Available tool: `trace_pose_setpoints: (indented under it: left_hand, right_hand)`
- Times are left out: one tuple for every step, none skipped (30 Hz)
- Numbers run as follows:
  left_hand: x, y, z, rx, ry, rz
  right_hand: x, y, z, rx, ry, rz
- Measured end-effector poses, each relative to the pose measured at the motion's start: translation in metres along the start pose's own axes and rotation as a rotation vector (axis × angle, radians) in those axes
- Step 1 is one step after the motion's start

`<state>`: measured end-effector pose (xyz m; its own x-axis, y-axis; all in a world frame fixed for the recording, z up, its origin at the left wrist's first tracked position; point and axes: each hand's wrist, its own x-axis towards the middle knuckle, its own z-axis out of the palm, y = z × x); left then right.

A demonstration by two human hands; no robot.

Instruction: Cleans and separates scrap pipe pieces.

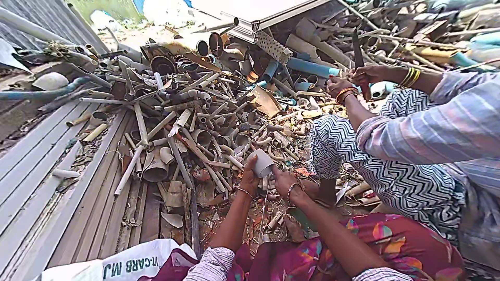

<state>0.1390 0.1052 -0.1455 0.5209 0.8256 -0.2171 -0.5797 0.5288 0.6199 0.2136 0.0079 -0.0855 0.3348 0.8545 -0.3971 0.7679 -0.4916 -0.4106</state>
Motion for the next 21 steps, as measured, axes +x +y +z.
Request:
trace_pose_setpoints:
  left_hand:
    - [-0.002, 0.001, 0.002, 0.024, 0.005, -0.009]
    - [-0.003, -0.002, 0.004, 0.047, -0.001, -0.018]
    - [-0.004, -0.005, 0.004, 0.058, -0.017, -0.025]
    - [-0.004, -0.007, 0.003, 0.042, -0.031, -0.029]
    - [-0.004, -0.006, 0.001, 0.007, -0.038, -0.031]
    - [-0.003, -0.004, -0.002, -0.015, -0.04, -0.029]
    - [-0.003, 0.0, -0.005, -0.026, -0.039, -0.027]
    - [-0.003, 0.004, -0.005, -0.024, -0.034, -0.028]
    - [-0.003, 0.008, -0.004, -0.006, -0.034, -0.037]
    - [-0.003, 0.009, -0.004, 0.02, -0.032, -0.045]
    - [-0.003, 0.008, -0.005, 0.037, -0.031, -0.047]
    - [-0.002, 0.007, -0.006, 0.035, -0.037, -0.045]
    - [-0.001, 0.006, -0.009, 0.008, -0.034, -0.044]
    - [0.001, 0.008, -0.011, -0.037, -0.016, -0.041]
    - [0.004, 0.011, -0.014, -0.073, 0.026, -0.031]
    - [0.008, 0.016, -0.016, -0.069, 0.087, -0.005]
    - [0.014, 0.022, -0.021, -0.016, 0.167, 0.046]
    - [0.02, 0.028, -0.028, 0.099, 0.247, 0.127]
    - [0.025, 0.033, -0.038, 0.261, 0.304, 0.218]
    - [0.029, 0.038, -0.048, 0.421, 0.334, 0.298]
    - [0.033, 0.04, -0.058, 0.527, 0.343, 0.357]
  right_hand:
    - [-0.001, -0.003, 0.003, -0.102, 0.007, 0.068]
    - [-0.001, -0.006, 0.006, -0.138, -0.012, 0.1]
    - [-0.002, -0.006, 0.009, -0.11, -0.044, 0.086]
    - [0.0, -0.004, 0.01, -0.01, -0.065, 0.021]
    - [0.002, 0.002, 0.013, 0.146, -0.071, -0.085]
    - [0.006, 0.009, 0.018, 0.301, -0.065, -0.175]
    - [0.005, 0.011, 0.018, 0.366, -0.053, -0.19]
    - [0.004, 0.008, 0.014, 0.278, -0.01, -0.14]
    - [0.003, 0.002, 0.009, 0.131, 0.019, -0.049]
    - [0.004, -0.001, 0.011, 0.012, 0.022, 0.015]
    - [0.006, -0.003, 0.015, -0.042, -0.001, 0.03]
    - [0.008, -0.002, 0.018, -0.007, -0.026, -0.015]
    - [0.01, 0.003, 0.023, 0.095, -0.05, -0.11]
    - [0.013, 0.007, 0.025, 0.217, -0.097, -0.202]
    - [0.012, 0.008, 0.023, 0.287, -0.148, -0.248]
    - [0.011, 0.007, 0.019, 0.255, -0.161, -0.259]
    - [0.01, 0.004, 0.016, 0.141, -0.142, -0.233]
    - [0.009, 0.0, 0.014, -0.003, -0.118, -0.175]
    - [0.01, -0.001, 0.014, -0.127, -0.104, -0.103]
    - [0.012, 0.002, 0.014, -0.204, -0.089, -0.038]
    - [0.013, 0.004, 0.012, -0.238, -0.061, 0.014]
